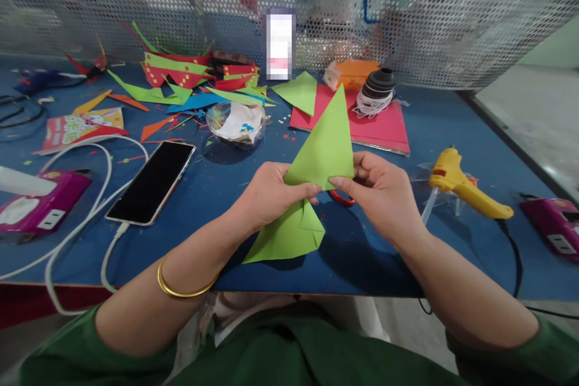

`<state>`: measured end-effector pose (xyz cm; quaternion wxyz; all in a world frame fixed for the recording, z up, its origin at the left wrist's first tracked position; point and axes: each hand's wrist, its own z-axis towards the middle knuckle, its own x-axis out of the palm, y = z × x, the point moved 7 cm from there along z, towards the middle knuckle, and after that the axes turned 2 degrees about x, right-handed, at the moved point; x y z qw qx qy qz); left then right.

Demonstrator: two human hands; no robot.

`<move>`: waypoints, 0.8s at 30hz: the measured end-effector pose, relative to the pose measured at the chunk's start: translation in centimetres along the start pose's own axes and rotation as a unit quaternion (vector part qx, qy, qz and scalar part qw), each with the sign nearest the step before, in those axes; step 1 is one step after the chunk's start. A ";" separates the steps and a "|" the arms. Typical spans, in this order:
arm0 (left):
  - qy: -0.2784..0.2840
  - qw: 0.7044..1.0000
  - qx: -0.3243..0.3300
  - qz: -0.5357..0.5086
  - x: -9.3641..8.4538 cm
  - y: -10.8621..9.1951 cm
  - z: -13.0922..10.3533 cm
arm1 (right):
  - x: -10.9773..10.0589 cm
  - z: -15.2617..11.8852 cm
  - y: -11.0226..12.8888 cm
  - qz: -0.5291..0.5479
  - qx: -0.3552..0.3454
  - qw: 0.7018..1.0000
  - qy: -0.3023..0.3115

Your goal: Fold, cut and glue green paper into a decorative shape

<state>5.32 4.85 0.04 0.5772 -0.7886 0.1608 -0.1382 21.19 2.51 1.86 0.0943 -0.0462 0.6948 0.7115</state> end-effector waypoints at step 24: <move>-0.014 1.000 0.004 0.009 -0.5 0.4 0.3 | -0.1 0.1 0.1 -0.029 -0.016 0.999 -0.011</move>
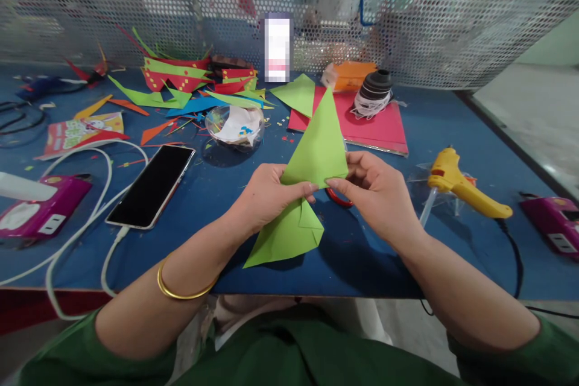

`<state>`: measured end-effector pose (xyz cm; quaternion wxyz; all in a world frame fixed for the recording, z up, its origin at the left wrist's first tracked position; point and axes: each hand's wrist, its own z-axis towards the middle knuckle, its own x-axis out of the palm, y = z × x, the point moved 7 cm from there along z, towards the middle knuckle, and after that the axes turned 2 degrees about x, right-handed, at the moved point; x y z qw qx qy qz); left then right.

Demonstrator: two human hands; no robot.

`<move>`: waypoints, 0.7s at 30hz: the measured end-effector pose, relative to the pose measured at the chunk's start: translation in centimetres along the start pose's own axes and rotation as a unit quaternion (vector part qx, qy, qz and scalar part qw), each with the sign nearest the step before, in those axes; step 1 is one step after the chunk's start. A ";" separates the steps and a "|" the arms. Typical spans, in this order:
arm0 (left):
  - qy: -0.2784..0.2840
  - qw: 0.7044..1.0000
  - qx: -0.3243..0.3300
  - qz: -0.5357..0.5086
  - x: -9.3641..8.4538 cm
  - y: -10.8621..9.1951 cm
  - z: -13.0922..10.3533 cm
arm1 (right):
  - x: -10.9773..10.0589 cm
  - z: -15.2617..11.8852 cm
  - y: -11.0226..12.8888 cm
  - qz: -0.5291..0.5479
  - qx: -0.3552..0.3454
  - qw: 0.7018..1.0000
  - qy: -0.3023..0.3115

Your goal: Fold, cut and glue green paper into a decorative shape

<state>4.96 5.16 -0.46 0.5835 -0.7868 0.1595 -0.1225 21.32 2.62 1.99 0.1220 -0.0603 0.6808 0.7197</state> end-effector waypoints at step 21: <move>-0.002 1.000 -0.014 -0.016 0.1 -0.1 0.0 | -0.4 -0.2 0.5 -0.038 -0.015 0.999 -0.023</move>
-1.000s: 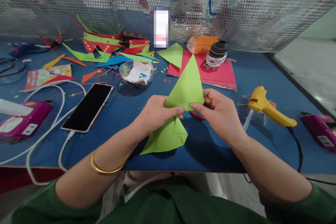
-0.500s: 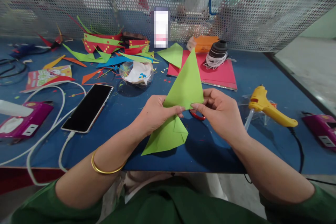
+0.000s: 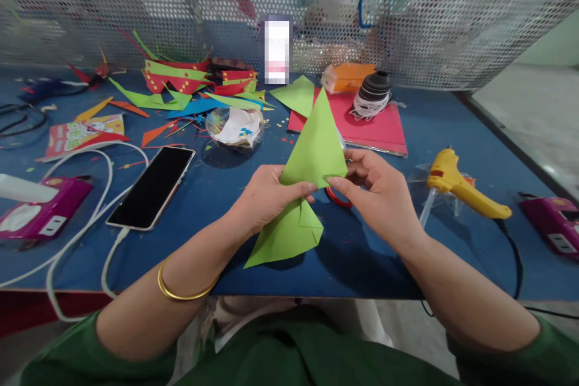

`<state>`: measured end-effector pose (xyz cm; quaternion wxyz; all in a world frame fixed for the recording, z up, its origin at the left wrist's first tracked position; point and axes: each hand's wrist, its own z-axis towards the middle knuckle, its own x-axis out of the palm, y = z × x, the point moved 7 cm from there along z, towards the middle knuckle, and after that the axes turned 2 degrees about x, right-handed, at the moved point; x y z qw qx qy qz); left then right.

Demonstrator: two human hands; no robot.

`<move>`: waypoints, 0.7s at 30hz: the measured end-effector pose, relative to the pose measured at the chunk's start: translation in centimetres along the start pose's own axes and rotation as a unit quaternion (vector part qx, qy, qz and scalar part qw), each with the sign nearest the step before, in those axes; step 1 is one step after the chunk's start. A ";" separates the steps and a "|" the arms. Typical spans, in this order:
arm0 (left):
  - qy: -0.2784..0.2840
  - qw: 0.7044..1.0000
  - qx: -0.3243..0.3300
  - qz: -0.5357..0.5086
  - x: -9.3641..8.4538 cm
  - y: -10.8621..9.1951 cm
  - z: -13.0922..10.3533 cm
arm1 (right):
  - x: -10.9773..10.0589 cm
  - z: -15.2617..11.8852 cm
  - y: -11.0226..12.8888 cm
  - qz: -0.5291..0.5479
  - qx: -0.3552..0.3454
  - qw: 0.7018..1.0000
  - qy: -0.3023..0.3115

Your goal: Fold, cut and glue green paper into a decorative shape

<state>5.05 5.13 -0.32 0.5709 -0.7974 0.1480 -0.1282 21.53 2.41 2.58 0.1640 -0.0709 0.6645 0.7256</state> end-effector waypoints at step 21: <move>0.021 0.999 -0.029 -0.009 -0.8 0.5 0.4 | -1.1 0.4 -0.1 0.062 0.007 0.998 -0.023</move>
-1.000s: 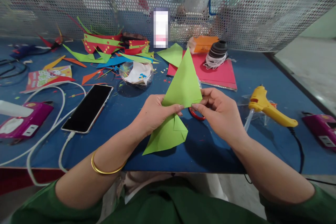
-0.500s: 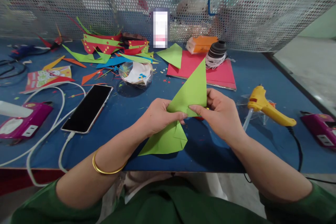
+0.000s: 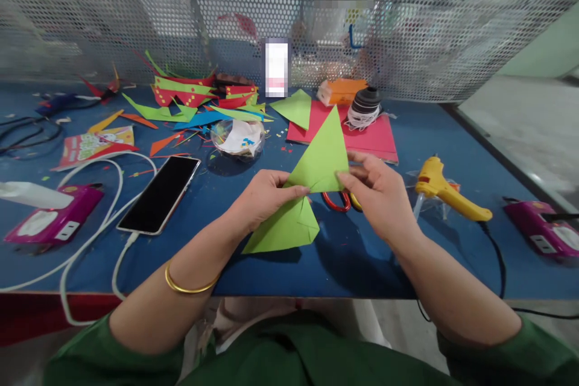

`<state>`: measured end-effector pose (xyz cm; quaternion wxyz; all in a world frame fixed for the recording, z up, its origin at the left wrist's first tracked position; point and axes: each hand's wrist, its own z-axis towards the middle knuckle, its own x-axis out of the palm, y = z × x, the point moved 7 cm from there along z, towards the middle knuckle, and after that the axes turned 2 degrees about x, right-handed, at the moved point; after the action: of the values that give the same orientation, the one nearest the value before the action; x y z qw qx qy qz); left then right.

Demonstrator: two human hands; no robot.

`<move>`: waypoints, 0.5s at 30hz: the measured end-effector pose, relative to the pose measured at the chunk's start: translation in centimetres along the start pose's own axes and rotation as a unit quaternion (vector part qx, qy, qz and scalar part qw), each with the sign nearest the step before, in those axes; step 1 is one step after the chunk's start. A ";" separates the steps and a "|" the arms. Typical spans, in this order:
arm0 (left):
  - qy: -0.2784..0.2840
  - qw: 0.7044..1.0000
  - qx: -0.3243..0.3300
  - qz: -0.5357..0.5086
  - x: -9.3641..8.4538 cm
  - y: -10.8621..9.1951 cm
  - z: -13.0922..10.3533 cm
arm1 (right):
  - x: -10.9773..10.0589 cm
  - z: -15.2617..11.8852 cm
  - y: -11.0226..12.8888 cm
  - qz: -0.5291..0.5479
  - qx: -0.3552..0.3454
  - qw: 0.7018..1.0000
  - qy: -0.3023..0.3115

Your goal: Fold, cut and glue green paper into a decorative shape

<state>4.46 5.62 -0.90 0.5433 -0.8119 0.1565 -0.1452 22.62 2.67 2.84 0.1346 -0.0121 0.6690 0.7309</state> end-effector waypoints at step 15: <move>-0.104 0.976 0.061 -0.181 -1.4 -0.6 -0.1 | 3.0 -2.1 1.0 -0.115 -0.062 0.991 0.029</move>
<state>3.18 6.34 -0.36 0.5699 -0.8027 -0.0598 -0.1654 19.13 1.04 3.02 0.1979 -0.1185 0.6200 0.7500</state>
